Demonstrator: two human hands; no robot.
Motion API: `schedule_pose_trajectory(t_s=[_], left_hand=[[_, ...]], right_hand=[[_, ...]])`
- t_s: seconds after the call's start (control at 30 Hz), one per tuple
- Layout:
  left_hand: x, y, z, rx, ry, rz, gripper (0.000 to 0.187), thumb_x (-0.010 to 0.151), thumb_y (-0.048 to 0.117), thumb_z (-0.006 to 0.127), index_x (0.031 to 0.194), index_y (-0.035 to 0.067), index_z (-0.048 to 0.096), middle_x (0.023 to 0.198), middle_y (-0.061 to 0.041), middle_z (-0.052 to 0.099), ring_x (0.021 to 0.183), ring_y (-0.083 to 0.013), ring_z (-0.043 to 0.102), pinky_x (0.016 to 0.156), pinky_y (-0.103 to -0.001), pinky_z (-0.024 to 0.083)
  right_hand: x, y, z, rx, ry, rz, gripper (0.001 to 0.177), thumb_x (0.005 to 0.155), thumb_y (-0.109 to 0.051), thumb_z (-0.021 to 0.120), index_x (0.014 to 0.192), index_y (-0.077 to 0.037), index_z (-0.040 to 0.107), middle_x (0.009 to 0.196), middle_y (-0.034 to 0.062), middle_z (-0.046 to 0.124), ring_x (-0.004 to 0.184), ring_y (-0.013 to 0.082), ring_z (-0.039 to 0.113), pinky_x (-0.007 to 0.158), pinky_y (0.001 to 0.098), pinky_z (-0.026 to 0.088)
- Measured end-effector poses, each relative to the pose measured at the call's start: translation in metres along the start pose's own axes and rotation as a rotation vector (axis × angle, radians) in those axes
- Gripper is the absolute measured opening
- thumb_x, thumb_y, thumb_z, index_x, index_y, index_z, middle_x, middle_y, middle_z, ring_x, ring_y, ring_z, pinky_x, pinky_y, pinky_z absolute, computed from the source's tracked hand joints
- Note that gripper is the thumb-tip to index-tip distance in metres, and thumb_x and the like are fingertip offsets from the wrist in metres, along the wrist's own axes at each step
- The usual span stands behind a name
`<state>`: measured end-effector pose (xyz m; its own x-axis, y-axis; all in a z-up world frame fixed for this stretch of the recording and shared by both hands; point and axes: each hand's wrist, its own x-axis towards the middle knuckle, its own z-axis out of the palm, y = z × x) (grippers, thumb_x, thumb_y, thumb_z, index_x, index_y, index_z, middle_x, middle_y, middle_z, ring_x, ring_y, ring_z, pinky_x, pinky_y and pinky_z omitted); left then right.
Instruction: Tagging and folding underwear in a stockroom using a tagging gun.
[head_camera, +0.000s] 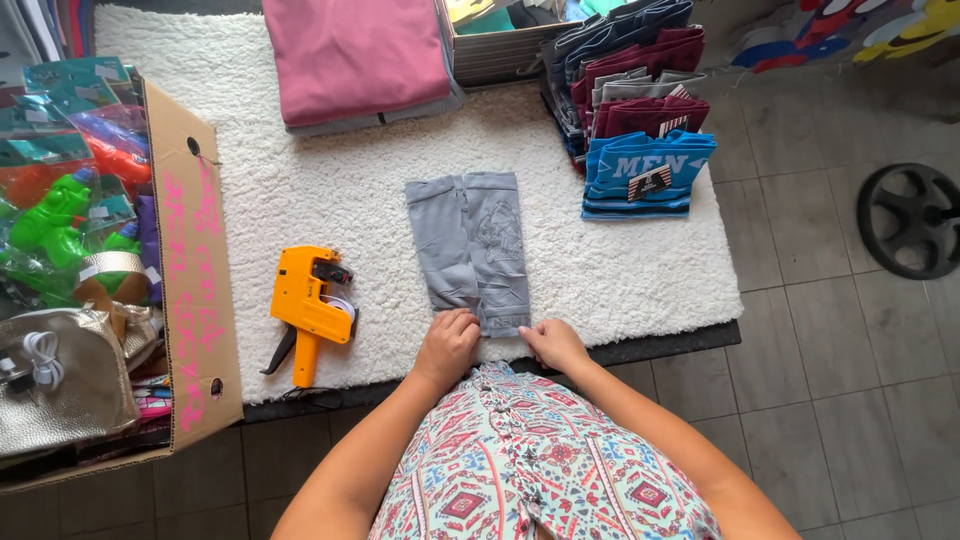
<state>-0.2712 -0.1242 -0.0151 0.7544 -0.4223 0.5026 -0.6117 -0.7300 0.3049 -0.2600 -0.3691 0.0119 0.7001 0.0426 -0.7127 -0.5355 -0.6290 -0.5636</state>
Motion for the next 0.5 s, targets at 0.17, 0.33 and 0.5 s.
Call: schedule_pose_trajectory(t_s=[0.17,0.33,0.5], left_hand=[[0.013,0.001,-0.034,0.002,0.076,-0.027,0.005,0.092,0.018,0.063,0.093,0.015,0.066,0.110,-0.004,0.068,0.109,-0.0238,0.067,0.095,-0.039,0.050],[0.022,-0.021,-0.024,0.099,0.104,-0.079,0.034,0.097,0.020,0.058,0.130,0.010,0.064,0.136,-0.013,0.063,0.127,-0.0305,0.061,0.108,-0.043,0.046],[0.012,-0.025,-0.033,0.143,-0.362,-0.003,0.074,0.086,0.039,0.070,0.152,0.015,0.048,0.156,-0.013,0.048,0.148,-0.0355,0.040,0.123,-0.050,0.026]], right_hand=[[-0.008,-0.022,-0.018,-0.455,0.504,-0.683,0.020,0.095,-0.032,0.064,0.095,-0.013,0.068,0.088,0.0083,0.069,0.091,0.0321,0.069,0.078,0.0424,0.055],[0.012,-0.050,-0.002,-0.681,0.669,-1.393,0.038,0.099,-0.016,0.058,0.136,-0.013,0.064,0.144,0.0096,0.061,0.137,0.0299,0.055,0.117,0.0449,0.040],[0.039,-0.031,0.005,-0.875,0.458,-1.208,0.062,0.105,-0.042,0.039,0.157,-0.008,0.041,0.165,0.0149,0.037,0.151,0.0343,0.033,0.125,0.0475,0.023]])
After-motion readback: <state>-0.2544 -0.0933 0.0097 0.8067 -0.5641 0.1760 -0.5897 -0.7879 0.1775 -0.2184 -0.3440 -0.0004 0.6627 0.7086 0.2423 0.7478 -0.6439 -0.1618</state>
